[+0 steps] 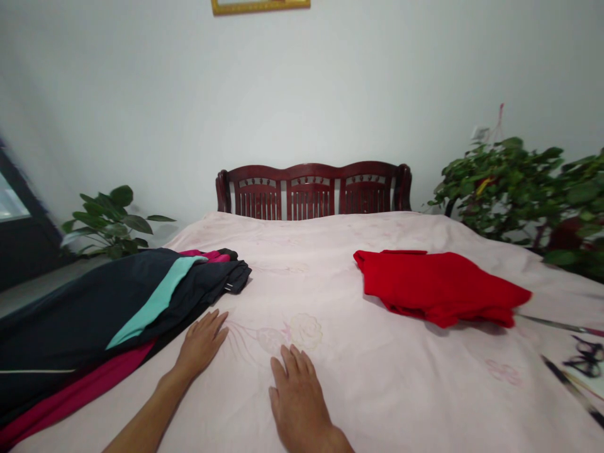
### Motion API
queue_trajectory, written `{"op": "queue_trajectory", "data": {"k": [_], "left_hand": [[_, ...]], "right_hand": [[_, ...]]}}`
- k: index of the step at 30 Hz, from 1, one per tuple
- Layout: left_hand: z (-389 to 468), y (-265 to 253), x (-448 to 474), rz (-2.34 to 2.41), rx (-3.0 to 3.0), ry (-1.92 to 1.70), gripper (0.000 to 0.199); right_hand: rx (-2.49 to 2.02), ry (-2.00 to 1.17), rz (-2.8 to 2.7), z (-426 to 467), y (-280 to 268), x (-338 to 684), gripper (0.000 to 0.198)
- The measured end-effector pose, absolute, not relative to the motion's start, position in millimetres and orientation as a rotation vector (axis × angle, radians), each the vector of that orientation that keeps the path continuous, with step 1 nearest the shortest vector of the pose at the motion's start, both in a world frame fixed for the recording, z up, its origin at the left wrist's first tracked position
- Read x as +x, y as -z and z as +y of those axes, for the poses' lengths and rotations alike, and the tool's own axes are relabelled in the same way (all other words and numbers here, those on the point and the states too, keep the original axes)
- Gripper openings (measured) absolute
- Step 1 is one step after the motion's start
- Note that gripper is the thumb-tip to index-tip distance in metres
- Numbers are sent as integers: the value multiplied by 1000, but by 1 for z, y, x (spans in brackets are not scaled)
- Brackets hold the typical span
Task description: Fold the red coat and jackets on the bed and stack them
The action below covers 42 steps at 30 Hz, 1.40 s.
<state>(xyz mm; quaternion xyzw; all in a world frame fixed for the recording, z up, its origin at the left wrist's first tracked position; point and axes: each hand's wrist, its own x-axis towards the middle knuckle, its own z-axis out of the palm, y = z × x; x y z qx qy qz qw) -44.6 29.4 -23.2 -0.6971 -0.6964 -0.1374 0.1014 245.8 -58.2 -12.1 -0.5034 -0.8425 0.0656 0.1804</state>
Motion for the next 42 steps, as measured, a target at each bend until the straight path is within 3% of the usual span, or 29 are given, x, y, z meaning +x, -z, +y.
{"op": "queue_trajectory", "data": {"k": [32,42], "left_hand": [[28,21,-44,-2059,-2067,414,46],[31,28,-44,-2010,-2026,336,47]], "right_hand": [[-1418,-192,-2389,-60,7,245,47],[-1380,-101,-2435,-47,31,248,51]]}}
